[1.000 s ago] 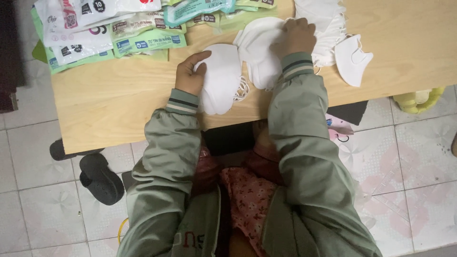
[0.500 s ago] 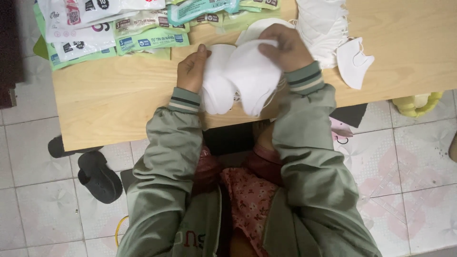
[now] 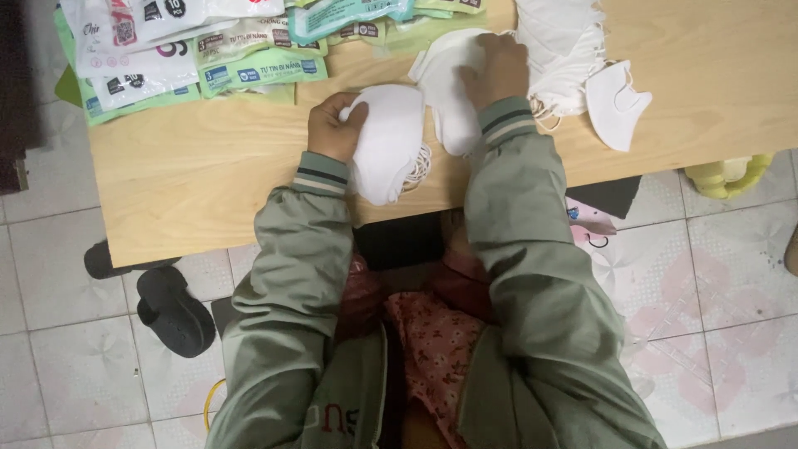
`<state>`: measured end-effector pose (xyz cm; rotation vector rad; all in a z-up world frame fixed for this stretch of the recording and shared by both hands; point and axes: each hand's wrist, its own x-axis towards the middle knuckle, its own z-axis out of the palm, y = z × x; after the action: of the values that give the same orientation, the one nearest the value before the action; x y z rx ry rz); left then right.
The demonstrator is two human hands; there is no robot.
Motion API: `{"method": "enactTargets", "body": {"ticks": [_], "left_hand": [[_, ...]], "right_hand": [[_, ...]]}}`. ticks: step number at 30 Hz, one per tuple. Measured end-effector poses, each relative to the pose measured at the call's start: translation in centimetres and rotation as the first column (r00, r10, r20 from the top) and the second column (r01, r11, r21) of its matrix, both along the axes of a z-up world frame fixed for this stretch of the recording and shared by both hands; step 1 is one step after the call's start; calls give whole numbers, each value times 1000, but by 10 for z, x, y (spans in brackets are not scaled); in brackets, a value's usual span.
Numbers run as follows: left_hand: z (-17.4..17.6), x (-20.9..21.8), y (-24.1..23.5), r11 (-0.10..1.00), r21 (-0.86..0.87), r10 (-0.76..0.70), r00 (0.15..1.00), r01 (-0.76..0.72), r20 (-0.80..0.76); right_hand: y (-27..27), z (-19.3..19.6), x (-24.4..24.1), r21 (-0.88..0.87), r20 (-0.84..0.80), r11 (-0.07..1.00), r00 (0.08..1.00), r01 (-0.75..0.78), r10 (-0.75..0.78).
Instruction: Organizing and stacking white face masks by unfolding them and placing them in a neat pile on a table.
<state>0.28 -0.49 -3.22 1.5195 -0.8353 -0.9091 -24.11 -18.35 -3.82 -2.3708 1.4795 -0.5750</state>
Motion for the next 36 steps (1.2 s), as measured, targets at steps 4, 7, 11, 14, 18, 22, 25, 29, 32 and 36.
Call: {"method": "enactTargets", "body": {"ticks": [4, 7, 11, 14, 18, 22, 25, 29, 32, 36], "left_hand": [[-6, 4, -2, 1000, 30, 4, 987, -9, 162], [-28, 8, -1, 998, -48, 42, 937, -27, 346], [-16, 10, 3, 978, -189, 17, 881, 82, 473], [-14, 13, 6, 984, -158, 8, 879, 77, 477], [0, 9, 7, 976, -204, 35, 869, 77, 493], [-8, 13, 4, 975, -218, 23, 943, 53, 333], [-4, 16, 4, 984, -168, 4, 949, 51, 316], [2, 19, 4, 993, -114, -4, 977, 29, 213], [6, 19, 6, 992, -117, -27, 987, 46, 160], [22, 9, 6, 988, -128, -79, 995, 86, 58]], "right_hand": [[-4, 18, -2, 97, -455, 972, 878, 212, -146], [-5, 17, -5, 93, -498, 972, 855, 216, -142], [-11, 11, -7, 111, -467, 950, 859, 292, -210], [-11, -2, -7, -61, -334, 958, 899, 279, -283], [-13, -12, -1, -93, -399, 967, 881, 237, -254], [-1, -8, -1, -199, 325, 979, 945, 51, 17], [24, 34, 6, -218, 560, 963, 788, -159, 256], [32, 45, 12, -384, 520, 865, 698, -324, 492], [48, 70, 18, -195, 698, 870, 560, -453, 448], [56, 82, 23, 2, 829, 736, 412, -677, 378]]}}
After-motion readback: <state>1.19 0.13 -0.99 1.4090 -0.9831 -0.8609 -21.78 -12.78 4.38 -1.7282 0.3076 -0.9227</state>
